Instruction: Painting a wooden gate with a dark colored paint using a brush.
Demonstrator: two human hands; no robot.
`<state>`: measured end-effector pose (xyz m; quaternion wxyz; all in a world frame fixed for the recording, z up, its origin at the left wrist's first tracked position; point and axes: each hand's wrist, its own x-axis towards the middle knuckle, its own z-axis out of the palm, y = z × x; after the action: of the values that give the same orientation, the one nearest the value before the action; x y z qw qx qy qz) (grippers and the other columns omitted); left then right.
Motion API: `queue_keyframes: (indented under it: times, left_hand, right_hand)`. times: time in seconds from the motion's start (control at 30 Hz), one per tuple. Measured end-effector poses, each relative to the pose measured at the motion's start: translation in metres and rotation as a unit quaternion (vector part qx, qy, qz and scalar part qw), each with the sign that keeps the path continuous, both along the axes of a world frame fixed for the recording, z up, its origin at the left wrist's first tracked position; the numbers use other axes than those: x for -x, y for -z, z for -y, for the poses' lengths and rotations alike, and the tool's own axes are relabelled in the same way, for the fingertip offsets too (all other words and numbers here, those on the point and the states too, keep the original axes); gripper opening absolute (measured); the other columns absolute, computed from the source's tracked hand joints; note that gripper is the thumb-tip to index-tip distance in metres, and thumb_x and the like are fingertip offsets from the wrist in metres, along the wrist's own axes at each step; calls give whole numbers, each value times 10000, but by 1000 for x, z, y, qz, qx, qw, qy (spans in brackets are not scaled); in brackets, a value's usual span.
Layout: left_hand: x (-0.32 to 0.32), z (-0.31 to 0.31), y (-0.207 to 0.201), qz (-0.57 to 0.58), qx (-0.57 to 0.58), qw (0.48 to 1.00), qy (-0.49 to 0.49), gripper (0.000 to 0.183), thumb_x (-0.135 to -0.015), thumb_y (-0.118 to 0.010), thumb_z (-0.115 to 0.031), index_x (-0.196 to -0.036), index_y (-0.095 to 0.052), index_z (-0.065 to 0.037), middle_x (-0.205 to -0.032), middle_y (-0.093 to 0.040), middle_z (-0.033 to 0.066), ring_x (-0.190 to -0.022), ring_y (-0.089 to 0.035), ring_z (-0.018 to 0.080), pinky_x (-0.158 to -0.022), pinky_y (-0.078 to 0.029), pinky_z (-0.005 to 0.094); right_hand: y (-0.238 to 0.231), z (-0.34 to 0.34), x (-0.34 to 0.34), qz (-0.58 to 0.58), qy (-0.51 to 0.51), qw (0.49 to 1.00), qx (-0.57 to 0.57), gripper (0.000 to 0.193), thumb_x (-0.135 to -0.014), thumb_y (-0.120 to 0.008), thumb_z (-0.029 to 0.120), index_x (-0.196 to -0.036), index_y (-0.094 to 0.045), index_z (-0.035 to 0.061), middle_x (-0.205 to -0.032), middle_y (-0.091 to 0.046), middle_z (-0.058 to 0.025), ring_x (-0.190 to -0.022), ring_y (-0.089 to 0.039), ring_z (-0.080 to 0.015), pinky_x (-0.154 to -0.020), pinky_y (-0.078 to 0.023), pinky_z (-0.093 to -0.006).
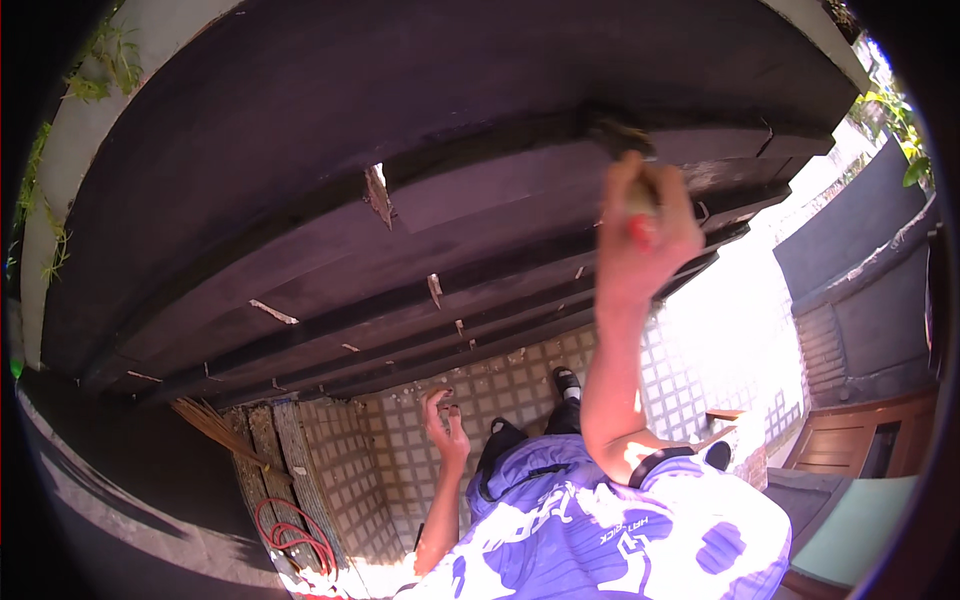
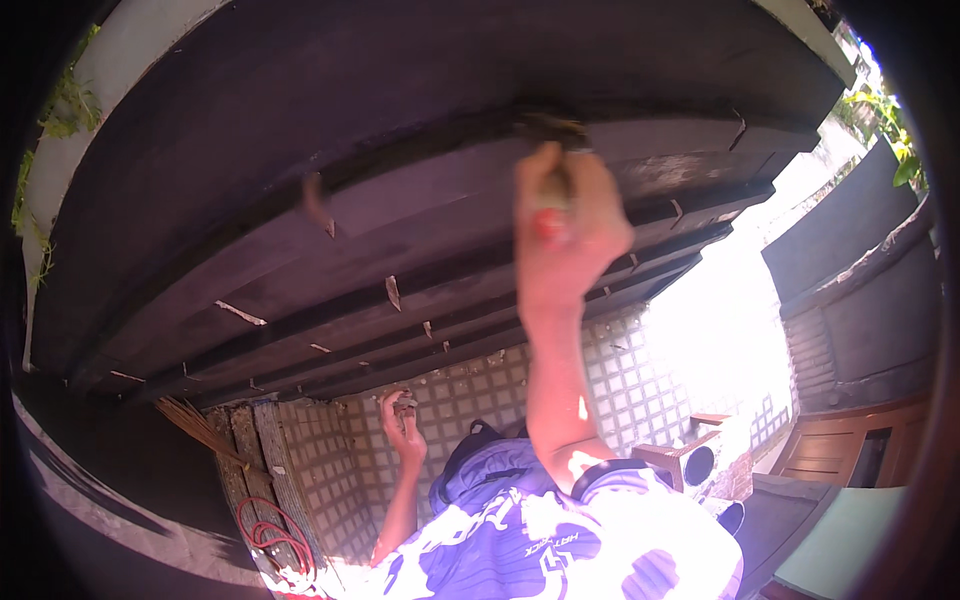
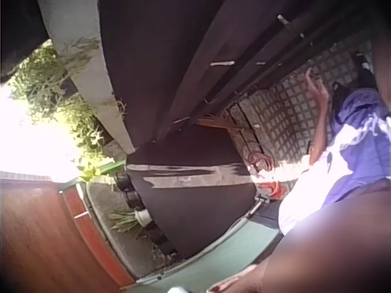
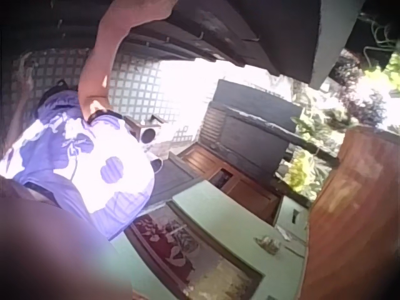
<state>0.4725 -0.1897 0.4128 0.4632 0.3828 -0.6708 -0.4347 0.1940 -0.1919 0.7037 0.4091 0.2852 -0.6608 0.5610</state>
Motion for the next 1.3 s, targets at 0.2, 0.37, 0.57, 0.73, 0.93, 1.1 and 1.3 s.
queue_keyframes:
  times: [0.2,0.37,0.57,0.73,0.93,1.1,1.3]
  left_hand:
    - [18,-5,-1,30,2,998,54,321,-828,-488,2,-1138,-571,-8,-1112,-590,128,-992,-590,234,-800,-466,314]
    - [12,-6,8,-7,-1,997,75,320,-821,-480,7,-1127,-573,-7,-1125,-599,138,-983,-594,254,-765,-476,322]
    - [29,-10,14,-17,-20,995,100,303,-820,-476,6,-1104,-578,0,-1102,-596,133,-979,-587,250,-787,-470,324]
    - [53,-8,13,-5,-32,984,178,274,-822,-502,10,-1083,-582,0,-1095,-594,131,-965,-587,246,-800,-475,328]
    - [63,-9,25,-27,-43,985,164,263,-828,-514,0,-1082,-584,3,-1099,-595,134,-962,-592,253,-802,-478,327]
    - [60,-12,24,4,-7,991,134,259,-836,-520,-35,-1080,-603,-10,-1087,-607,121,-965,-592,259,-756,-459,329]
    - [72,-22,30,11,-17,994,111,254,-835,-526,-29,-1074,-609,-23,-1076,-612,98,-953,-594,240,-736,-445,325]
  right_hand:
    - [16,38,-53,-140,-175,971,-83,169,-761,-779,115,-725,-622,67,-658,-577,-69,-490,-574,-226,-448,-446,-288]
    - [32,-30,100,-54,-160,986,0,80,-765,-764,41,-794,-693,18,-689,-691,-71,-571,-675,-143,-534,-527,-248]
    - [21,-80,180,5,204,979,13,135,-866,-679,100,-774,-660,2,-657,-663,-140,-584,-682,-275,-531,-505,-336]
    - [20,-12,51,-156,-80,984,-19,160,-743,-772,16,-744,-612,8,-645,-583,-102,-542,-598,-235,-529,-478,-282]
    - [26,-46,116,28,-360,933,-5,153,-836,-745,38,-759,-621,-8,-655,-649,-78,-569,-656,-137,-488,-489,-241]
    - [29,-131,253,68,-137,982,112,166,-903,-682,78,-792,-635,-37,-620,-646,-79,-529,-648,-123,-480,-491,-221]
    - [29,-94,198,69,-148,983,84,158,-873,-686,68,-745,-610,19,-582,-621,-82,-500,-631,-134,-495,-479,-245]
